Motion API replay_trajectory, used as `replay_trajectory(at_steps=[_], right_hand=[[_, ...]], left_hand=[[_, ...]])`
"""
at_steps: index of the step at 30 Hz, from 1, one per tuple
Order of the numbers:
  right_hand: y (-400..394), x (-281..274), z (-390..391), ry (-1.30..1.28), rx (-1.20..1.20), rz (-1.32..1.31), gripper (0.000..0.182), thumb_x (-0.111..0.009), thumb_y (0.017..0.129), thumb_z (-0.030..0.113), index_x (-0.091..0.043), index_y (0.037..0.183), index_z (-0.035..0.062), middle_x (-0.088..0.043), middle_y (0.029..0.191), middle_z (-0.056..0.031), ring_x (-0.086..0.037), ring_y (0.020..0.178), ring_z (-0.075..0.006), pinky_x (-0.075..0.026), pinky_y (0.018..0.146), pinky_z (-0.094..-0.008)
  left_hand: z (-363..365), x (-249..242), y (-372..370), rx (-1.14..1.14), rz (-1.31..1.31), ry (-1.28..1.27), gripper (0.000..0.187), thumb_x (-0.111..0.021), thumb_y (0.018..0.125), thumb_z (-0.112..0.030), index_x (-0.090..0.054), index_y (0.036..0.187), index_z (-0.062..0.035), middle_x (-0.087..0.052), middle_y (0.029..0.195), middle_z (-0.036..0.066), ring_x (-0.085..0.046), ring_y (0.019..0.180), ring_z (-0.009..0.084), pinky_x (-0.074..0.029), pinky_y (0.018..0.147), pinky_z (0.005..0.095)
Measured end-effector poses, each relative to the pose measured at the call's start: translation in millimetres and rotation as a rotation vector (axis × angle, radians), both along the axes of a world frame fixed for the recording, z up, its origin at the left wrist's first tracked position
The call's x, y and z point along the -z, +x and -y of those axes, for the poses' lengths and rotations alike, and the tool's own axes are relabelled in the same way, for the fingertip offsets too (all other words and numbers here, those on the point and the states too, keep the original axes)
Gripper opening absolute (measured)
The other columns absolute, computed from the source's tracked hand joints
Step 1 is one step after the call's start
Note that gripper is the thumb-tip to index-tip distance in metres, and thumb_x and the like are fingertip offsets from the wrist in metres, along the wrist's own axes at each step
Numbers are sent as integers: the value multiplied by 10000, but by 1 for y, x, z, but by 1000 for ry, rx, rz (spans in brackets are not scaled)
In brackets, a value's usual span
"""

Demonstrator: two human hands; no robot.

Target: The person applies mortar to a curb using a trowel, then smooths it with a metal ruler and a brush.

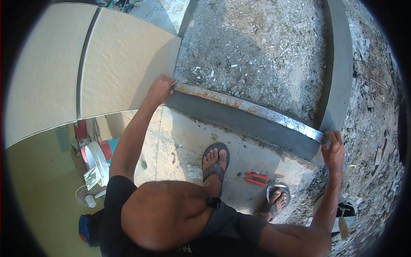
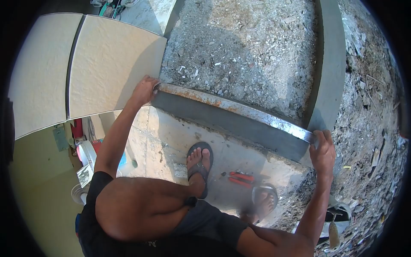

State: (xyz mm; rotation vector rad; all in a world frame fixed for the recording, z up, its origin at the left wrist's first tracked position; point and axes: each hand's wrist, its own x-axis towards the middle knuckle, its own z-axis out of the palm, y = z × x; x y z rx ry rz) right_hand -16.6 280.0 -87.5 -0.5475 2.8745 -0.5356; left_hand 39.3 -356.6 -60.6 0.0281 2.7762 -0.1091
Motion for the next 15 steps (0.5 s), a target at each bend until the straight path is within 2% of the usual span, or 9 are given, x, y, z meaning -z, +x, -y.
replay_trajectory(at_steps=[1,8,15], right_hand=[[0,0,0,6,32,30,435,-716,701,-43,-598,1109,50,-597,1118,-153,-623,991,-388,-524,830,-451],[-1,-4,2,2,-1,41,455,-703,705,-41,-586,1133,59,-596,1110,-151,-621,977,-385,-525,820,-445],[9,-7,0,20,154,110,451,-725,748,32,-595,1174,98,-597,1138,-136,-616,1034,-364,-527,877,-437]], left_hand=[[0,1,0,3,1,-9,436,-730,711,-46,-667,1143,-34,-683,1108,111,-572,1082,307,-473,993,380],[0,1,4,7,-28,-7,429,-722,703,-35,-666,1128,-28,-675,1117,121,-567,1089,317,-472,985,387],[10,11,5,27,-23,19,413,-715,691,2,-671,1102,-24,-668,1141,117,-567,1086,316,-469,982,390]])
